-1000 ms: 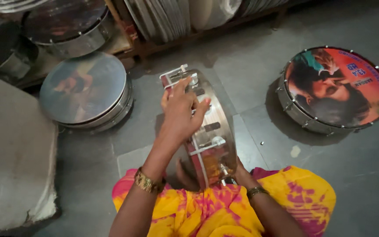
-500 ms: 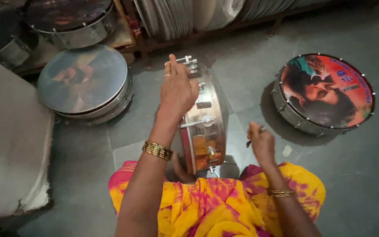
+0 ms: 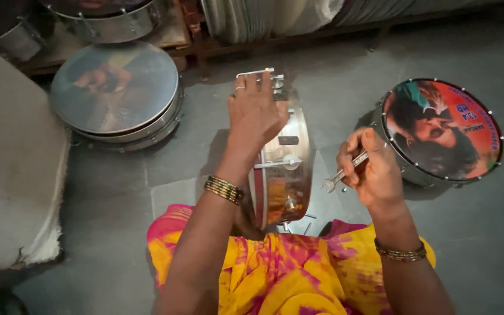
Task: The person tightens and adjusts the metal casing of a drum using a small wrench, turning several bolts around the circumference while holding the drum in place.
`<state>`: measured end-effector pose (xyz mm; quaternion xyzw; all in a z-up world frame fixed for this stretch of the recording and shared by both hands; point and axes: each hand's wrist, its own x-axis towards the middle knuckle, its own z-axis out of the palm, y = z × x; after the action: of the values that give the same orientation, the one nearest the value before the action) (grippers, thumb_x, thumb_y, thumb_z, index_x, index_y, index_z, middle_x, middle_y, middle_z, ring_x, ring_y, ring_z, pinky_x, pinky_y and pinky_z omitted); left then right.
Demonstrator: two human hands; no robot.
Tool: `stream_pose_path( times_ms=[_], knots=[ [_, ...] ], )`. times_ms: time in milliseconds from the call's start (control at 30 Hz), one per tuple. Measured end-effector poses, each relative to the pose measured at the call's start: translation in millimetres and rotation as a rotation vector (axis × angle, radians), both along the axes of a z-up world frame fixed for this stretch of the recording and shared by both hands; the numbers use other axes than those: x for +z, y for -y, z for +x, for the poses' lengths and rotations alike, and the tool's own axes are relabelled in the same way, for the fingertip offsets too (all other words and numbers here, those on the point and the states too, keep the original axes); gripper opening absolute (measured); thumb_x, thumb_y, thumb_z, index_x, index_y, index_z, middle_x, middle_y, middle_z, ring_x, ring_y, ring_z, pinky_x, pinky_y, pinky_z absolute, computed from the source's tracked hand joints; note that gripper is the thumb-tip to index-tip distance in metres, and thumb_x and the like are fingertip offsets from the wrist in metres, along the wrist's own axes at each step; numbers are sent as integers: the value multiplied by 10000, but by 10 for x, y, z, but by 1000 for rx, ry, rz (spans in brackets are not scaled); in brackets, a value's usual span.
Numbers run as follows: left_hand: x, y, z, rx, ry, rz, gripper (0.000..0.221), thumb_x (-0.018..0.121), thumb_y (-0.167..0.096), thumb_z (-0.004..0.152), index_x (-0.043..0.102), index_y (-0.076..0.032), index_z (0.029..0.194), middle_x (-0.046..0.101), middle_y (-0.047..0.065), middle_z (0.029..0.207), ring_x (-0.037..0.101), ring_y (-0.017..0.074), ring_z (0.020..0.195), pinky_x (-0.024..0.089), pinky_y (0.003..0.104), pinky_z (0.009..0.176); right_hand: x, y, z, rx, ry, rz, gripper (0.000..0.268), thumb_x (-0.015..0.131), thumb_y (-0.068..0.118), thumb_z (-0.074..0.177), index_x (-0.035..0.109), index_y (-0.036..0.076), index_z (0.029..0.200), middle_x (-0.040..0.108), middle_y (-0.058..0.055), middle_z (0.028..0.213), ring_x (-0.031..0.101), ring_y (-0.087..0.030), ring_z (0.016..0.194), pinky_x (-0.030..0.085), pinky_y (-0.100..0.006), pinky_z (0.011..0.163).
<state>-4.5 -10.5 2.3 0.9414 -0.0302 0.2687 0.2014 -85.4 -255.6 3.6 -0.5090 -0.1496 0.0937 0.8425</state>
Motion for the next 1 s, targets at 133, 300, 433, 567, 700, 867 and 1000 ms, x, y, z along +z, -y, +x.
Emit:
stream_pose_path(
  times_ms=[133,300,433,567,700,867,1000],
  knots=[
    [105,42,-95,20,-21,-41,768,594,-574,918,558,34,1385,547,242,1368,438,440,1337,471,592,937,160,-95,4,-117,116,-155,364,510,413,1105,556,77,972,596,-110,711,441,-101,481,333,-238,427],
    [79,35,-92,56,-31,-71,742,598,-538,915,556,43,1374,556,224,1386,427,437,1367,488,580,965,298,-262,130,-233,193,-380,400,501,423,1116,543,80,915,609,-81,680,430,-64,453,307,-213,402],
    [45,22,-55,55,-51,-54,725,597,-500,917,538,51,1383,548,198,1429,395,451,1398,480,600,995,313,-453,299,-194,158,-453,418,465,436,1105,549,87,891,596,-49,641,411,-49,423,296,-211,372],
    [71,34,-20,50,-117,-37,758,588,-508,897,511,57,1397,524,207,1434,380,454,1386,471,605,973,299,-628,431,-161,110,-506,381,485,408,1092,550,94,886,576,-42,622,399,-55,408,286,-222,362],
    [62,76,-34,56,-86,-42,754,591,-507,892,523,43,1403,535,203,1434,402,447,1389,486,563,1004,366,-713,544,-157,14,-641,415,492,412,1075,543,91,816,567,-44,580,379,-75,361,277,-245,331],
    [80,178,-48,55,-65,-60,726,621,-478,911,525,44,1406,558,198,1409,403,477,1403,507,530,1019,503,-779,757,-53,-121,-798,422,499,430,1034,550,99,777,558,-39,533,364,-101,323,269,-282,303],
    [114,255,4,85,-112,-41,757,646,-485,887,500,50,1401,536,212,1390,380,496,1382,498,566,931,561,-790,746,-81,-142,-906,432,500,438,1031,562,102,766,540,-26,513,354,-104,324,267,-289,309]
  ],
)
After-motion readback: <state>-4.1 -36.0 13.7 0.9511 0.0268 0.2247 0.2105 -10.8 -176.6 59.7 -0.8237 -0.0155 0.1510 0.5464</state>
